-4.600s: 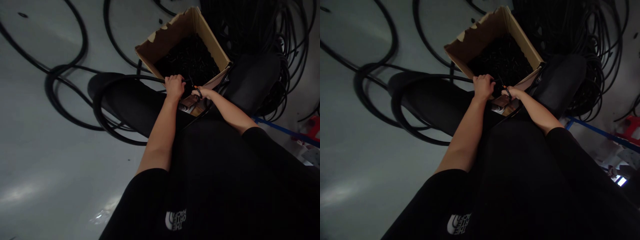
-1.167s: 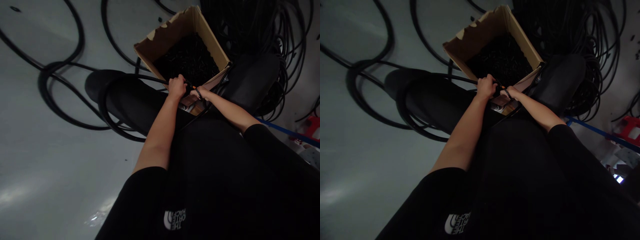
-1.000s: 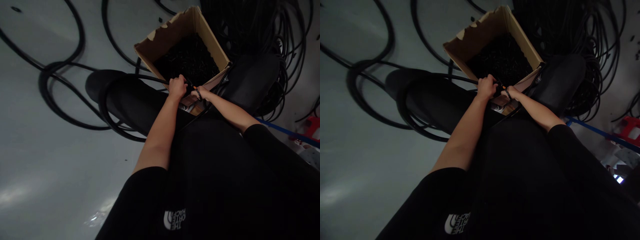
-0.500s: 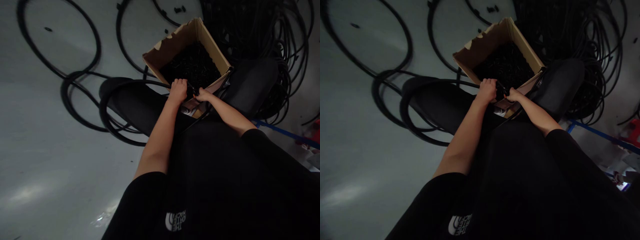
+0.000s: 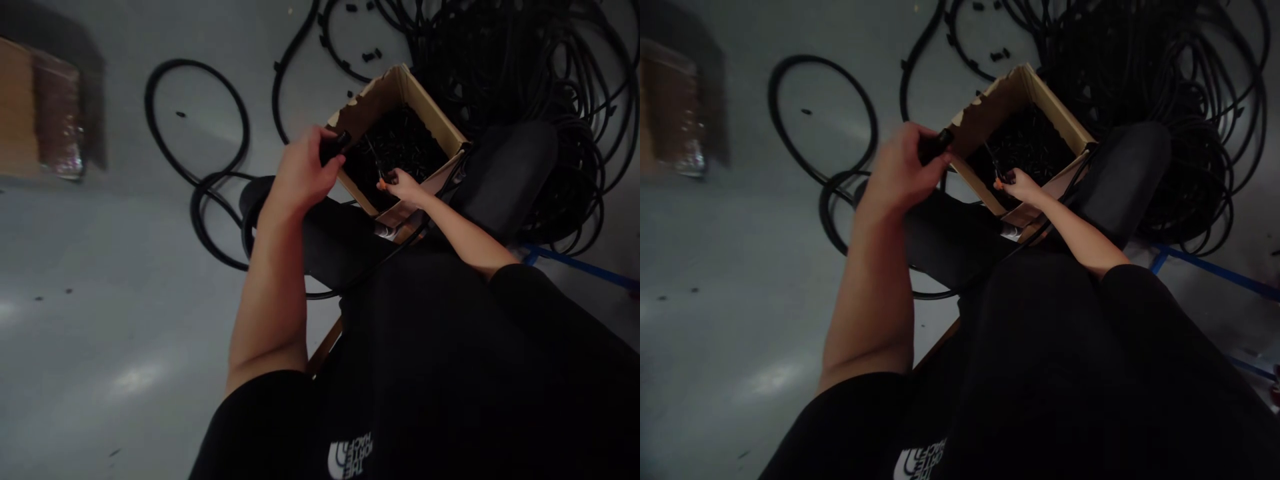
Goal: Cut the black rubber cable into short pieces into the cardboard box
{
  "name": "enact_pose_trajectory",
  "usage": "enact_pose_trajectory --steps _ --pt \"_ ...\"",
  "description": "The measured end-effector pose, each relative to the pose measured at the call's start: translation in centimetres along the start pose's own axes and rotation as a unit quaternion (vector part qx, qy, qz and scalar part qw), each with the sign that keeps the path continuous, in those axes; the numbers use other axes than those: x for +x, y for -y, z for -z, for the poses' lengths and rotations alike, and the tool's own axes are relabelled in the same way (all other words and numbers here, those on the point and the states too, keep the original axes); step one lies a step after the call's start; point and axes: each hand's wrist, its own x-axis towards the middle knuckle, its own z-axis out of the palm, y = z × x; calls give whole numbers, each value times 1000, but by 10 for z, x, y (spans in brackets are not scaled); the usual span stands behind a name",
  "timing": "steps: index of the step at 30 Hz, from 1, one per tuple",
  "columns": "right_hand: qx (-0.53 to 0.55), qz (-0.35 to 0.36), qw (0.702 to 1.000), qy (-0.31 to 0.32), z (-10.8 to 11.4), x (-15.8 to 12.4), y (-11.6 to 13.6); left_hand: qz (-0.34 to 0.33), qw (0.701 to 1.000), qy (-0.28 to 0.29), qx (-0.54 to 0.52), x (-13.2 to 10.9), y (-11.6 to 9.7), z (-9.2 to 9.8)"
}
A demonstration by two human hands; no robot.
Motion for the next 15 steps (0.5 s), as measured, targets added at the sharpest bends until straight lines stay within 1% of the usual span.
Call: enact_pose_trajectory --steps 1,3,5,8,10,12,13,15 --pt "39 8 999 -22 -2 -3 9 -3 1000 10 1 -2 0 0" --pt "74 30 996 -50 -5 -9 26 -14 999 32 6 -6 -3 -7" --pt "73 57 994 -50 -6 -16 37 -24 999 45 8 -10 -13 -20" --pt "83 119 988 -43 -7 -24 41 -21 998 52 3 -22 -33 -38" --pt "113 162 979 -47 -7 -27 38 -9 998 57 8 -31 -43 -42" --pt "142 189 970 -57 -3 -31 37 3 998 63 22 -39 -45 -35" --pt "151 195 967 -60 1 -34 38 9 997 68 32 -43 -42 -28" --pt "155 199 966 -63 12 -40 43 22 995 81 52 -52 -31 -7"
